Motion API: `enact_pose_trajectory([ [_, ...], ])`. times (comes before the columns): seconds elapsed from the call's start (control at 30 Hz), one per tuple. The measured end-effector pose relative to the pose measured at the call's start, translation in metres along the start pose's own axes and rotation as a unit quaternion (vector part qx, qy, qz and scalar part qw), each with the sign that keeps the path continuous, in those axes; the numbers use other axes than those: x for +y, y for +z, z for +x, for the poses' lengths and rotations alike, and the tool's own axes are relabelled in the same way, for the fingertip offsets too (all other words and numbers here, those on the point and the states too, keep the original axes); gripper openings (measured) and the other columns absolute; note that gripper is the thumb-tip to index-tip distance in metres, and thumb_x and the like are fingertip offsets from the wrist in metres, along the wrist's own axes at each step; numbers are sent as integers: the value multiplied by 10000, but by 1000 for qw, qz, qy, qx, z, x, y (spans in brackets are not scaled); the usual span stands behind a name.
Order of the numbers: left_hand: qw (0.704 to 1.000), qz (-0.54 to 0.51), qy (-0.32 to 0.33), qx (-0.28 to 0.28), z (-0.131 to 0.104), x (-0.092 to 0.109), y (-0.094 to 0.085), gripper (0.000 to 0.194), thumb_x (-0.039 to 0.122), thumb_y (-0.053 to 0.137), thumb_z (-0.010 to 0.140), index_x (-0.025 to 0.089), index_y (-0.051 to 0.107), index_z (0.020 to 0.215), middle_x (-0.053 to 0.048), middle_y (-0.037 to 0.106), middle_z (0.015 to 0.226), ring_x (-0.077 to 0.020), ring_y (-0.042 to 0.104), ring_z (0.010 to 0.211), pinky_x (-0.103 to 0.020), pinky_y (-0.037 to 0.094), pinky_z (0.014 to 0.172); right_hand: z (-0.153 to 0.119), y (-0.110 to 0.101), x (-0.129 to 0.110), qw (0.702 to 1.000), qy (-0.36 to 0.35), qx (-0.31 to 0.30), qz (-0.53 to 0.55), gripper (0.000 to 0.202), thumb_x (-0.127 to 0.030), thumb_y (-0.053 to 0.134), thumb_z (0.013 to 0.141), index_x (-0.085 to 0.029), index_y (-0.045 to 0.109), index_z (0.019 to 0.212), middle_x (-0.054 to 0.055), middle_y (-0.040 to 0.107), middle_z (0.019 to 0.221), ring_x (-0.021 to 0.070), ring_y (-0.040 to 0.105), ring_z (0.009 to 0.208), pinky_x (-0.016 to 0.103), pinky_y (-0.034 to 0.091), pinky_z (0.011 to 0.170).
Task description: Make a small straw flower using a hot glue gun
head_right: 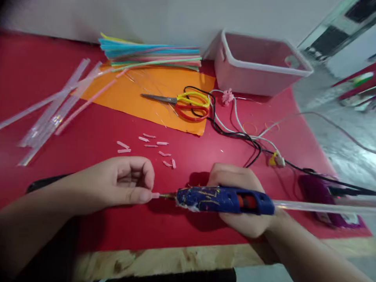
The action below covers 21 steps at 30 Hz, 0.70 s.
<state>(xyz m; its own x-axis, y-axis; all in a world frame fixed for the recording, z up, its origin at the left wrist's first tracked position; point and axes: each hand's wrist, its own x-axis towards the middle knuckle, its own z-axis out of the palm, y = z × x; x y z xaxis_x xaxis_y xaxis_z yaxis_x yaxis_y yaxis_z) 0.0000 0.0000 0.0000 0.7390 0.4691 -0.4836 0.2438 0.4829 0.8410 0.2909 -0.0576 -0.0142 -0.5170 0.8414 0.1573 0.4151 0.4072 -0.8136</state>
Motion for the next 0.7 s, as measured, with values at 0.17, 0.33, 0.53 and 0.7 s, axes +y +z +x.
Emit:
enact_pose_trajectory([
  [0.17, 1000, 4, 2, 3, 5, 3, -3, 251, 301, 810, 789, 176, 597, 832, 41, 628, 753, -76, 538, 692, -178, 417, 618, 2, 0, 0, 1000, 1, -7, -14, 66, -221, 562, 834, -190, 605, 795, 41, 590, 691, 161, 553, 601, 303, 432, 566],
  [0.33, 1000, 0, 5, 3, 6, 3, -4, 247, 292, 814, 784, 179, 600, 830, 51, 611, 742, -74, 539, 696, -180, 426, 635, 2, 0, 1, 1000, -15, -11, -9, 97, -252, 553, 856, -189, 621, 826, 43, 587, 695, 164, 549, 604, 316, 438, 579],
  [0.53, 1000, 0, 5, -1, 4, 3, -3, 228, 315, 784, 821, 178, 602, 837, 46, 627, 761, -70, 545, 699, -179, 432, 640, 1, -1, 1, 1000, -16, -14, -6, 85, -240, 561, 842, -190, 629, 840, 43, 586, 700, 169, 552, 612, 324, 447, 584],
  [0.7, 1000, -7, 5, 4, 4, 3, -3, 232, 275, 811, 793, 179, 602, 823, 61, 608, 734, -61, 530, 680, -170, 420, 619, 1, -1, 2, 1000, -21, -14, -7, 81, -221, 559, 840, -184, 631, 835, 47, 586, 701, 168, 549, 608, 320, 441, 573],
])
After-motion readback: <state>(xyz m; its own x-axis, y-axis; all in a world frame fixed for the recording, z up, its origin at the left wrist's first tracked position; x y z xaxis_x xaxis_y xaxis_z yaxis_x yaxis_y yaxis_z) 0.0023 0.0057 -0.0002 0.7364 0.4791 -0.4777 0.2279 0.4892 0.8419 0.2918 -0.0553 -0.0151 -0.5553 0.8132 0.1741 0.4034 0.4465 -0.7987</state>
